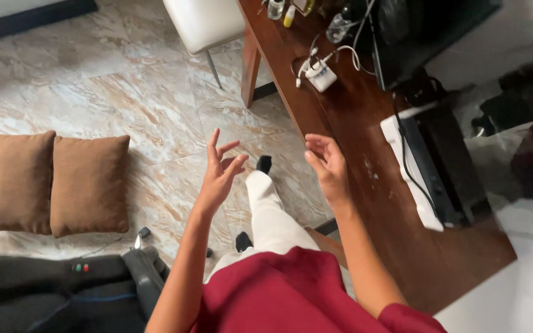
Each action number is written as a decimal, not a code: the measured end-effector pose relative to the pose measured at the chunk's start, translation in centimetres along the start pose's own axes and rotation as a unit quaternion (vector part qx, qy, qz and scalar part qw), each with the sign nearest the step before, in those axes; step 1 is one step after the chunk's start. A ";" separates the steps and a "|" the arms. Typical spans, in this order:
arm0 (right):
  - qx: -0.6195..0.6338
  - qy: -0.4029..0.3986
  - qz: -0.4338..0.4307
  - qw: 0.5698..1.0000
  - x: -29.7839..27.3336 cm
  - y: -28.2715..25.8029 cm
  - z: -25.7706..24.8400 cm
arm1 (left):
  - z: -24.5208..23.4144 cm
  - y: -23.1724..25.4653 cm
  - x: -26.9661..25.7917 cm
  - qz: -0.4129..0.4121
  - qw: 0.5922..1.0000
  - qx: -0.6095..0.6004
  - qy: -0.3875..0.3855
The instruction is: Take bottles from a desk and organize them on a shelf.
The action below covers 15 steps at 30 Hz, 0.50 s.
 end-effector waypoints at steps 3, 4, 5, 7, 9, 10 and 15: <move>0.008 0.001 -0.003 1.000 8.5 0.0 1.7 | -0.4 0.9 7.3 0.014 1.000 0.016 0.005; 0.008 -0.001 0.002 1.000 11.0 0.3 2.1 | -0.5 1.0 9.6 0.009 1.000 0.016 0.008; 0.021 -0.003 -0.008 1.000 13.7 0.3 2.3 | -0.4 1.2 12.2 0.006 1.000 0.028 0.009; 0.032 -0.008 -0.016 0.999 19.0 0.0 2.8 | 0.1 2.2 17.4 0.001 0.999 0.038 0.013; 0.023 0.004 -0.003 1.000 23.4 0.2 3.0 | 0.7 3.3 22.3 0.011 0.997 0.076 0.003; 0.025 0.005 0.001 1.000 25.8 0.6 2.9 | 1.1 3.3 24.8 0.007 0.997 0.077 0.002; -0.146 0.119 -0.118 0.975 33.5 -3.3 0.5 | 3.5 5.8 34.1 0.085 0.979 0.184 -0.011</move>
Point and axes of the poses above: each hand's wrist, its own x-axis towards the middle knuckle, its own z-axis out of the palm, y = z × x, the point moved 7 cm from there along x, towards the middle knuckle
